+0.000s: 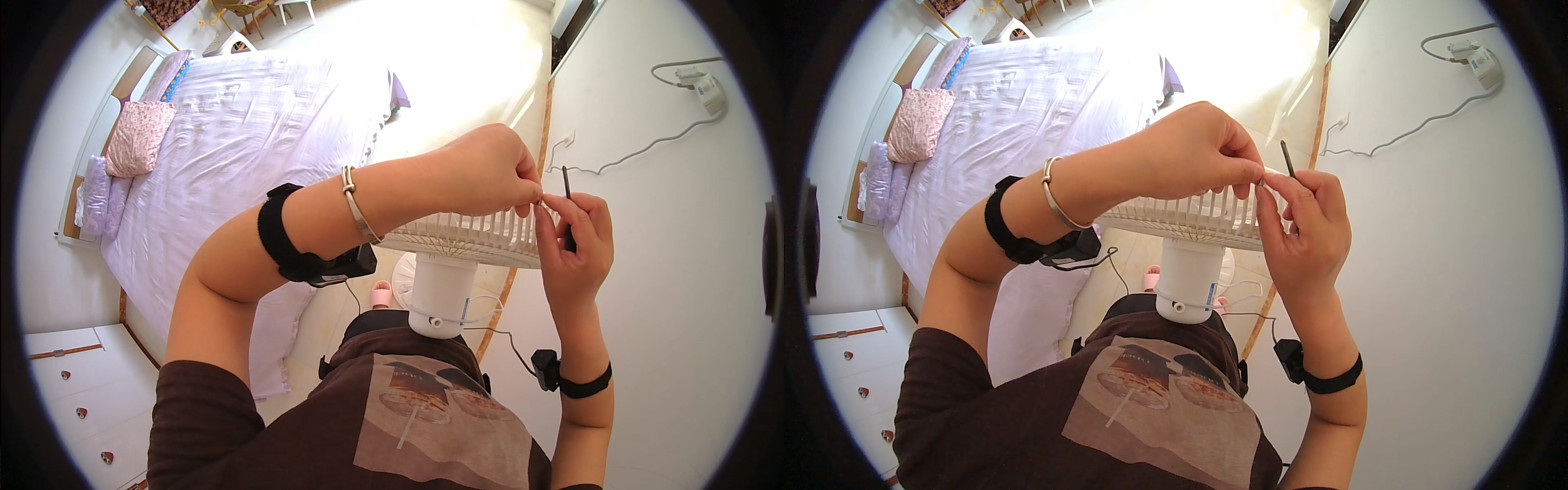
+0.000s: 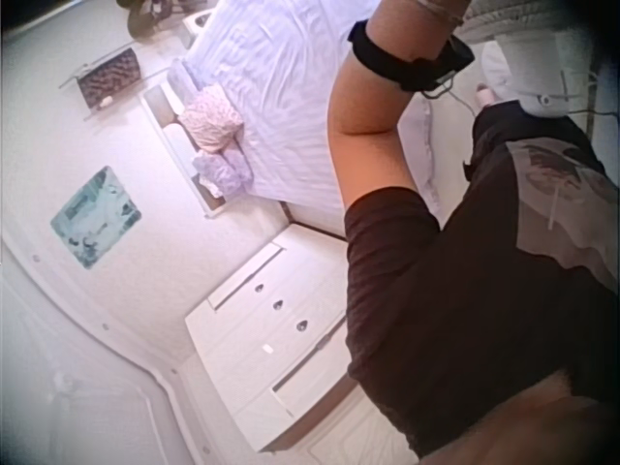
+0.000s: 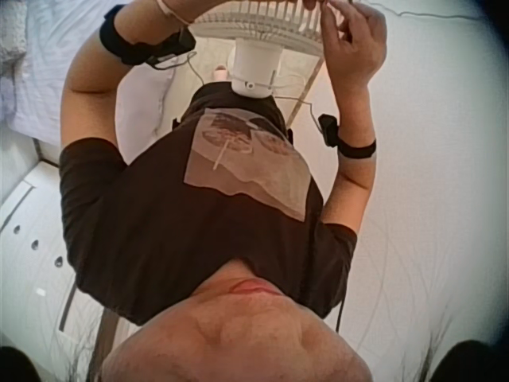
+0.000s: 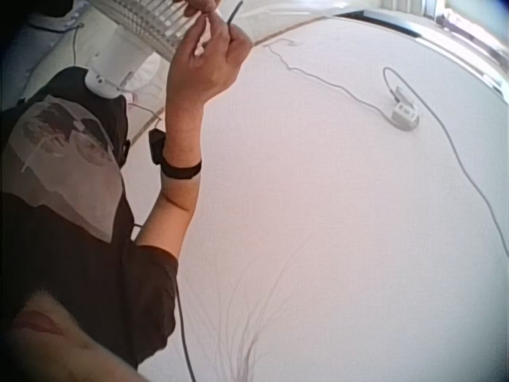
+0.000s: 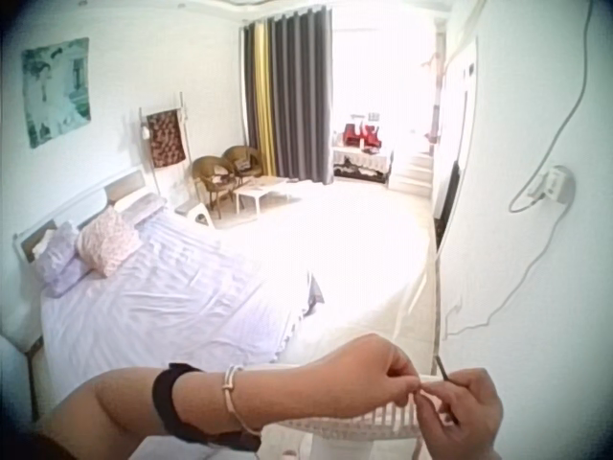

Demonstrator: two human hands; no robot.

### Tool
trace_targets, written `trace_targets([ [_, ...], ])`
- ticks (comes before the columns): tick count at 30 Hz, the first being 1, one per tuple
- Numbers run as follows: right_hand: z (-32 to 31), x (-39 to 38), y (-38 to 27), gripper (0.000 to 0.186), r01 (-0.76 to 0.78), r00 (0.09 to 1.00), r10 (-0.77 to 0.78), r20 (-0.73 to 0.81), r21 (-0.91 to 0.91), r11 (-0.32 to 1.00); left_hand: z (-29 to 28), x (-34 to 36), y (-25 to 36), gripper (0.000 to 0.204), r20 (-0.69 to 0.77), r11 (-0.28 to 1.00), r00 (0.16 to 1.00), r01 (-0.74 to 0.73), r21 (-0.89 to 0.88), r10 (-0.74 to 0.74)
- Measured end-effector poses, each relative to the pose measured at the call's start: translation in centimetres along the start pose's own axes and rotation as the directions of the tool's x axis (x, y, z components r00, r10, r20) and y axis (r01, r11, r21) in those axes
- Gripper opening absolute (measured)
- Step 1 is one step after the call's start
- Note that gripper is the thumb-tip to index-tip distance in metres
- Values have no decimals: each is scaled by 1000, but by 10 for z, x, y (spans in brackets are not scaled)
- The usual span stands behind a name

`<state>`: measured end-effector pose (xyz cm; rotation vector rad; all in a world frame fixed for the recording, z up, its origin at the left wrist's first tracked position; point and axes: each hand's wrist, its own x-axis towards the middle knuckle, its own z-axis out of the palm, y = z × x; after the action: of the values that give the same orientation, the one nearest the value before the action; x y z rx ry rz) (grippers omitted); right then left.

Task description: The person repairs a white pedestal fan by using a screwdriver to tighten or adjust components on the fan's safety grille and motor housing.

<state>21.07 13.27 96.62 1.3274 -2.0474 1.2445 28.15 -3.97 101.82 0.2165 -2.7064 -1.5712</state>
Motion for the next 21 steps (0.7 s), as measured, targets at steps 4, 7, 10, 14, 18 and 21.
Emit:
trace_targets([
  [4,-1,0,-1,19,10,1000,-10,16,5,1000,-6,-4,8,21,54,997,996,71,-35,-69],
  [7,0,-2,-2,19,23,999,-23,26,-1,1000,-6,-7,5,22,72,997,995,71,-43,-68],
  [10,1,-3,-3,19,39,999,-39,14,-13,999,-9,-6,3,21,112,999,992,51,6,-51],
  [14,4,-7,0,19,47,999,-47,9,-11,999,-13,-8,3,20,81,999,996,45,23,-47],
  [18,7,-10,-5,18,17,999,-16,34,-17,1000,-15,-2,-15,21,-156,977,981,-80,196,111],
  [21,10,-9,-8,16,-14,999,16,36,-57,998,-16,0,-18,26,-90,972,994,-42,231,64],
])
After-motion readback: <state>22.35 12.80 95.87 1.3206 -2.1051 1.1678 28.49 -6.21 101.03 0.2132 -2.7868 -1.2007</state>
